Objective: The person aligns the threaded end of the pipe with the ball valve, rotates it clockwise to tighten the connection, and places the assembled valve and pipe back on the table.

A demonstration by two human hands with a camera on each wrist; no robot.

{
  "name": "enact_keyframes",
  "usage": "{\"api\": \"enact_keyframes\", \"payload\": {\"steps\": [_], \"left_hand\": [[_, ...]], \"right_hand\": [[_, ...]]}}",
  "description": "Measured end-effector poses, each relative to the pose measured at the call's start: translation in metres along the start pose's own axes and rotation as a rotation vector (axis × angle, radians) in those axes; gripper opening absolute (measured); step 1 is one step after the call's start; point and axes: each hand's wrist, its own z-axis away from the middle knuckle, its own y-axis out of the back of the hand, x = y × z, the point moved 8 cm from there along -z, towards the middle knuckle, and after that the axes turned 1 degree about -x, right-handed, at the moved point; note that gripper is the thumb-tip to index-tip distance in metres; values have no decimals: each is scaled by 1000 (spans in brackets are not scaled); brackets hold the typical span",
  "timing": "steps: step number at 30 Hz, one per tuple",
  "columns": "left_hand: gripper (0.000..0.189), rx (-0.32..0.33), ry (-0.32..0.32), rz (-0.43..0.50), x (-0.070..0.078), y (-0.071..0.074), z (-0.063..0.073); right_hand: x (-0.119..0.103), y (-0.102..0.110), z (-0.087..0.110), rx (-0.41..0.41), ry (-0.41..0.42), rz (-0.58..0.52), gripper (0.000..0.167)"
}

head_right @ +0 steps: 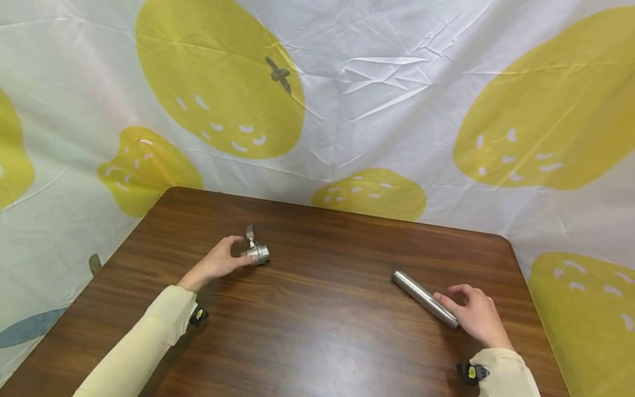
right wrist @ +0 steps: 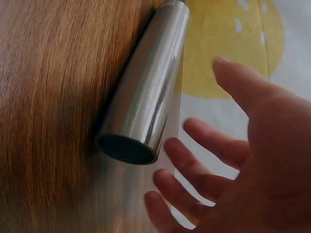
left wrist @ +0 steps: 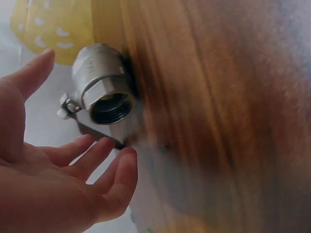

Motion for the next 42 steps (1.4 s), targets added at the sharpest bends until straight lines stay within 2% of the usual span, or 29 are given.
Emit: {"api": "enact_keyframes", "payload": {"steps": [9,12,18,28,42], "left_hand": [[72,-33,27,75,-6,-10,-2],[70,-32,43,81,-8,-12,-3],[66,-23,33,67,-7,-13,-6],[65,-5,5,46,-1,-14,-8],[65,10,28,10,-7,-17,-8]], "right_hand": [[10,-11,2,-128,14,25,64],[13,-13,2,-144,14,25,63],[18,-17,2,-169,9,18,63],[19,-17,4,-180,11,13,58],[17,-20,5,-156,34,30,53]]}}
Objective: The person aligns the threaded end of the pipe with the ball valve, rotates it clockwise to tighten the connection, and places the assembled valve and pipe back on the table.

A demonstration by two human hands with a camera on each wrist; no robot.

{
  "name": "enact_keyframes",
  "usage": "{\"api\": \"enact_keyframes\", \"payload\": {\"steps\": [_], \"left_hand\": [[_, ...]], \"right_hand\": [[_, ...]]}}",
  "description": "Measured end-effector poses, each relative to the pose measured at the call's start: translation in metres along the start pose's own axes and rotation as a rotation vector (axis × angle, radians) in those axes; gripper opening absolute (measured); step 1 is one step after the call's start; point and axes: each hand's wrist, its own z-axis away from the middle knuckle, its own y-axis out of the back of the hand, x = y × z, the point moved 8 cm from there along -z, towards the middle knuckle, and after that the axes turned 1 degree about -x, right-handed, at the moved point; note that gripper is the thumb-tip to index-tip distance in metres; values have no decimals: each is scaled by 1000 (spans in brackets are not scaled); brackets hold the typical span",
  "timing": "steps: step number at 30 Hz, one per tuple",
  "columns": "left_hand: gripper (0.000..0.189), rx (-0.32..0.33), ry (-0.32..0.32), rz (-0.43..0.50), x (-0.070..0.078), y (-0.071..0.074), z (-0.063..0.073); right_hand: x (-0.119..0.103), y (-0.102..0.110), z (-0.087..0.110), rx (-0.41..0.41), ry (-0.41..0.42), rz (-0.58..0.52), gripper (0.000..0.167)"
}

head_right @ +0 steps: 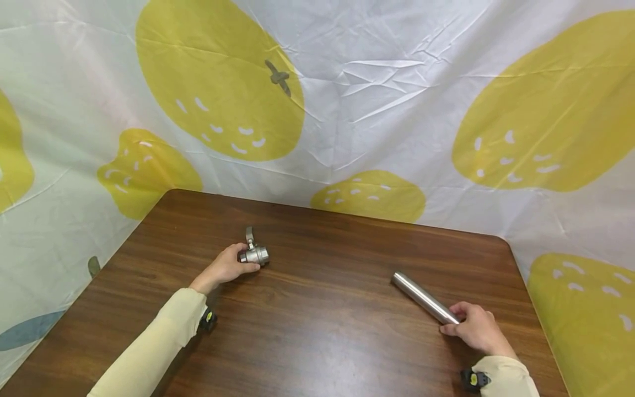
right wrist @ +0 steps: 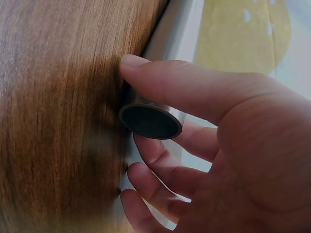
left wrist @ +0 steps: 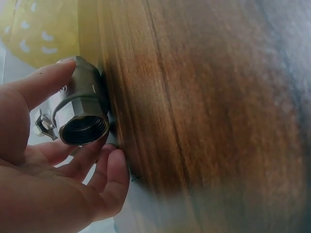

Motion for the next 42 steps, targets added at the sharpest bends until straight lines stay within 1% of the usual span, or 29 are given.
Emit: {"api": "enact_keyframes", "payload": {"steps": [7,14,24,29,34,38,42], "left_hand": [[65,0,-2,10,2,-1,-1],[59,-24,16,89,1,-4,-3],[65,-54,30,105,-1,-8,-6],[61,-52,36,141,-1,-8,-7],[66,-51,49,146,-2,-9,-8],[69,-57,53,177,-2,-10,-6],[68,-54,46,206,-1,-10,-5]], "right_hand": [[1,0,0,21,0,8,49],[1,0,4,42,-10,4,48],[4,2,8,82,-32,-1,53],[5,2,12,102,-41,-25,54],[4,4,14,128,-34,-49,52],[4,6,16,176,-21,-79,50],[3,11,20,265,-8,-122,47]]}}
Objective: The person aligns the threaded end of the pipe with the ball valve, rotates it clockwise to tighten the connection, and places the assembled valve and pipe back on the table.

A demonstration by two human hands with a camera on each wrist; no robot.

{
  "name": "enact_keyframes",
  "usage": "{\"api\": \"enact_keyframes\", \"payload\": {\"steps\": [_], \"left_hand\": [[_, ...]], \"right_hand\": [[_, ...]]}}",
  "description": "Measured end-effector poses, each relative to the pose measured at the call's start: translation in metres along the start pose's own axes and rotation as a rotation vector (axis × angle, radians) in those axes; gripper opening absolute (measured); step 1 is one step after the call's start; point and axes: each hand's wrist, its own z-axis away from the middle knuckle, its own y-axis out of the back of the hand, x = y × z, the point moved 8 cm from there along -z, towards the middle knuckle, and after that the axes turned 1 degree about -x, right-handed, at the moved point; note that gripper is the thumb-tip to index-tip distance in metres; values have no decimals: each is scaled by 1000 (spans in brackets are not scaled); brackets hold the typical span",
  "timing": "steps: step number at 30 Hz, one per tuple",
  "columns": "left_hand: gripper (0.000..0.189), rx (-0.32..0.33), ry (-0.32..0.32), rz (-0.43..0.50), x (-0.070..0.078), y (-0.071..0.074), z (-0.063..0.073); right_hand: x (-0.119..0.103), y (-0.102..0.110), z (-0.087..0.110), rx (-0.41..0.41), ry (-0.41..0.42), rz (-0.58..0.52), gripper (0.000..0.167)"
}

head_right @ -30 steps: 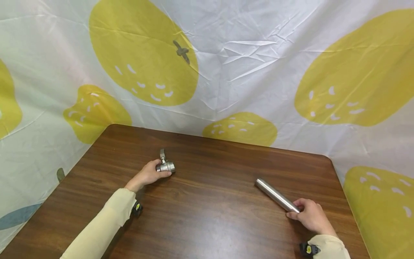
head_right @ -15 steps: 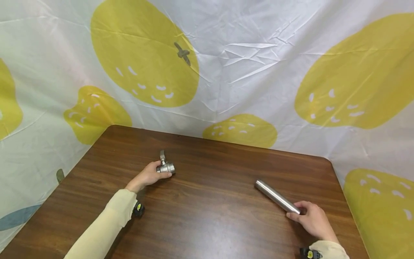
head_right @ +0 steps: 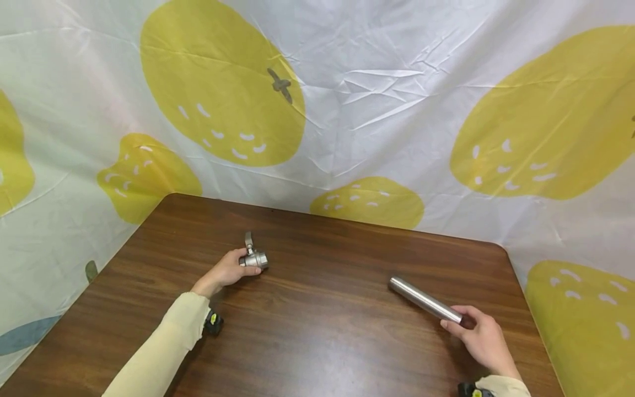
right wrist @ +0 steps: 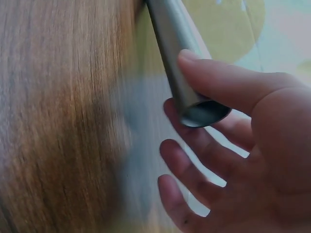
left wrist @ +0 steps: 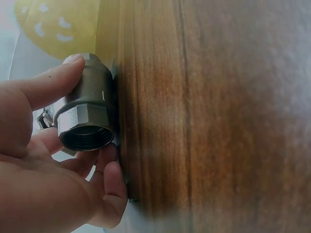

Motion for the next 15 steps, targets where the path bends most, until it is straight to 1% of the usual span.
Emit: {"api": "enact_keyframes", "payload": {"steps": [3,5,8,12,15], "left_hand": [[68,4,-4,13,0,0,0],[68,7,-9,25,-1,0,0],[67,13,-16,44,-2,0,-1],[61,24,-42,54,-2,0,-2],[56,34,-46,66,-2,1,-2]], "right_hand": [[-2,3,1,57,5,-27,43],[-3,5,1,80,-1,-36,43],[-3,6,1,92,-10,-41,45],[-4,7,2,104,-27,-37,48],[-3,7,2,131,-42,-39,48]]}}
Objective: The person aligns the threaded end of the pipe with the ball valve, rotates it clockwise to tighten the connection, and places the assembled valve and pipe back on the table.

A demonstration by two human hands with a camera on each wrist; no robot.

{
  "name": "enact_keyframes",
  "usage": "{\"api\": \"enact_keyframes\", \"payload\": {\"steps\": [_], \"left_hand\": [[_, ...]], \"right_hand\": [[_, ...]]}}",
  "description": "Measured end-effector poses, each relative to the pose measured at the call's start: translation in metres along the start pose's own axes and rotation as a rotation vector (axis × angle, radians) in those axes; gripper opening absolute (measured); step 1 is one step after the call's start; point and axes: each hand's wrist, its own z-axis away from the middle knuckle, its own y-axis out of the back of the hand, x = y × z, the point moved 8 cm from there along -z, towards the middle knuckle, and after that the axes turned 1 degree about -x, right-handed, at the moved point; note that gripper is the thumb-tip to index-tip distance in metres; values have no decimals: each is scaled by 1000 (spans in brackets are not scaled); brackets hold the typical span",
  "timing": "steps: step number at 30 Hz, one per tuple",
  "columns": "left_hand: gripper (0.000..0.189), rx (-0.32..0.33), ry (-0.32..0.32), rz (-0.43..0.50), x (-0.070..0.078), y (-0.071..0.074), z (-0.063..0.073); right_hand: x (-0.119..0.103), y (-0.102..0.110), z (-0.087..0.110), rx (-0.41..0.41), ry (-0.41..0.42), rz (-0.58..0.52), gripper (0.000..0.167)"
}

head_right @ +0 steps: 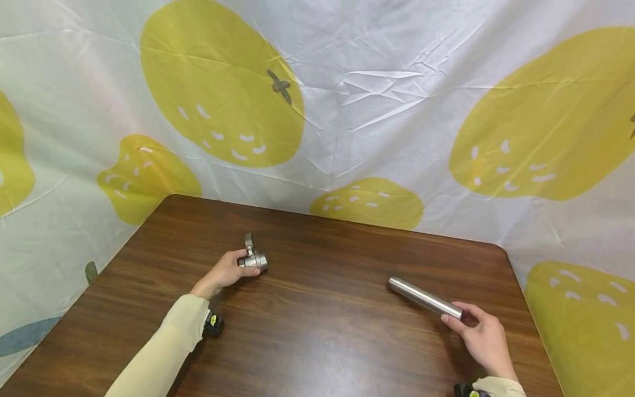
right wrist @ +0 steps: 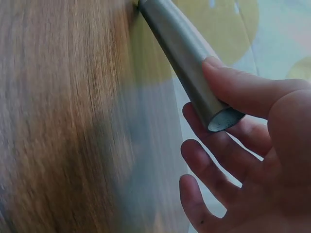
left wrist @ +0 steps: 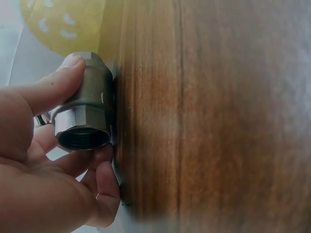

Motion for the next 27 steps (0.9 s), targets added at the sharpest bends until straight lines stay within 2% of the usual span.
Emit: {"api": "enact_keyframes", "payload": {"steps": [9,17,27], "left_hand": [[53,31,1,41,-3,1,-1],[45,41,-57,75,-4,4,0],[46,50,-66,136,2,8,3]], "right_hand": [[2,1,-1,67,-73,-42,47],[0,-2,-4,69,-133,-78,53],[-2,-1,-6,164,-176,-177,48]]}}
